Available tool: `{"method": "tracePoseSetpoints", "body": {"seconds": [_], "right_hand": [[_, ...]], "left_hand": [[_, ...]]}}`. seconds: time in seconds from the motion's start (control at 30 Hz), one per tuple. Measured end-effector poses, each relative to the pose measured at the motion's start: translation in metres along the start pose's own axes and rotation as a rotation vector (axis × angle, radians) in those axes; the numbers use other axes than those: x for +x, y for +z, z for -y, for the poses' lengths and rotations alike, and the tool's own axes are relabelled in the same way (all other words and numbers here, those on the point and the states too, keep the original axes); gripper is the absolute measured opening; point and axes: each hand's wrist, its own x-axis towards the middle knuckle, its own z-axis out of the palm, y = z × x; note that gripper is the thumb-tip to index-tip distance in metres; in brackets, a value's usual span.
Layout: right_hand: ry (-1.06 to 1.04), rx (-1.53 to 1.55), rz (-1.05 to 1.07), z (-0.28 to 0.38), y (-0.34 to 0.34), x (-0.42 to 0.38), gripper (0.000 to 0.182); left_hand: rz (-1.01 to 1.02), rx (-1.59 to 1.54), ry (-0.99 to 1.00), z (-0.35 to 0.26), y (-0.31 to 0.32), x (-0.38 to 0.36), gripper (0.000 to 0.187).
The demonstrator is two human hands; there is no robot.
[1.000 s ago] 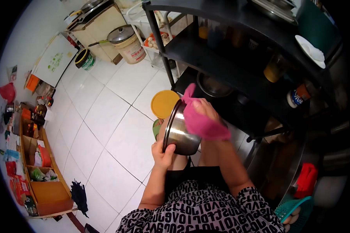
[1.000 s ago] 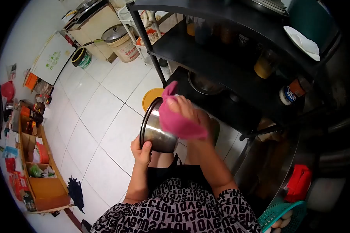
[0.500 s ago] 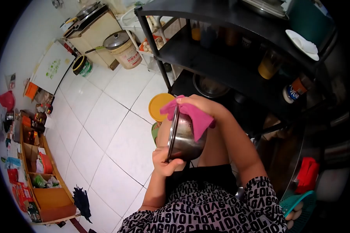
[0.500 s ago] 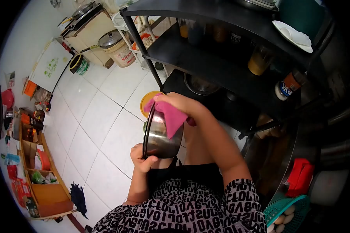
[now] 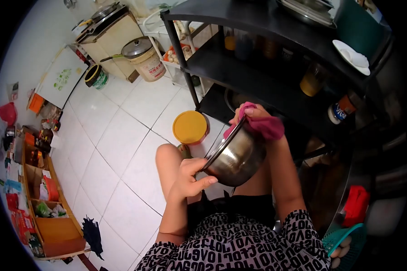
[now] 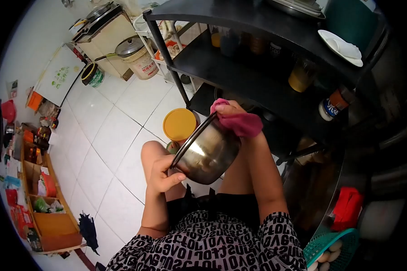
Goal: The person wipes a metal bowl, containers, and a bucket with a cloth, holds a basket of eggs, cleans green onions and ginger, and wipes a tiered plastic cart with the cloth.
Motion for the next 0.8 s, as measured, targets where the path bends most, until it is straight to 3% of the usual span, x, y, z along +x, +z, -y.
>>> {"method": "tracePoseSetpoints", "body": {"seconds": [0.07, 0.13, 0.17, 0.2, 0.23, 0.27, 0.37, 0.43, 0.5, 0.6, 0.67, 0.73, 0.8], "right_hand": [[-0.008, -0.251, -0.078, 0.039, 0.036, -0.006, 0.020], [-0.039, -0.858, -0.099, 0.055, 0.065, -0.005, 0.019], [-0.271, -1.168, -0.059, 0.048, 0.067, 0.001, 0.013], [-0.418, -1.272, -0.041, 0.046, 0.076, 0.002, 0.013], [-0.455, -1.279, -0.160, 0.034, 0.080, 0.005, 0.016], [-0.494, -1.284, -0.280, 0.017, 0.083, 0.007, 0.018], [-0.569, -1.567, -0.506, -0.034, 0.114, -0.013, 0.053], [-0.360, -1.731, -0.470, -0.052, 0.153, -0.035, 0.065], [-0.353, -1.690, -0.441, -0.080, 0.164, -0.050, 0.066], [-0.296, -1.580, -0.412, -0.072, 0.148, -0.040, 0.063], [-0.362, -1.573, -0.496, -0.056, 0.114, -0.015, 0.047], [-0.199, -0.886, -0.481, -0.047, 0.077, 0.007, 0.042], [0.227, -0.558, -0.471, -0.028, 0.040, 0.023, 0.046]], "left_hand": [[-0.021, 0.015, -0.032, -0.013, 0.004, 0.015, 0.030], [-0.084, 0.023, -0.049, -0.003, 0.012, 0.019, 0.026], [-0.143, 0.039, -0.183, 0.012, 0.013, 0.016, 0.027], [-0.201, 0.055, -0.317, 0.025, 0.015, 0.014, 0.028], [-0.346, 0.043, -0.227, 0.033, 0.021, 0.014, 0.032], [-0.347, 0.043, -0.225, 0.041, 0.026, 0.012, 0.032], [-0.703, 0.020, -0.224, 0.057, 0.040, 0.005, 0.034], [-0.792, -0.069, -0.246, 0.061, 0.050, 0.000, 0.027], [-0.851, -0.029, -0.208, 0.068, 0.055, -0.002, 0.025], [-0.834, 0.126, -0.265, 0.084, 0.046, -0.020, 0.022], [-0.712, 0.287, -0.290, 0.061, 0.041, -0.016, 0.025], [-0.784, 0.261, -0.261, 0.062, 0.043, -0.014, 0.031], [-0.755, 0.353, -0.123, 0.059, 0.046, -0.022, 0.028]]}}
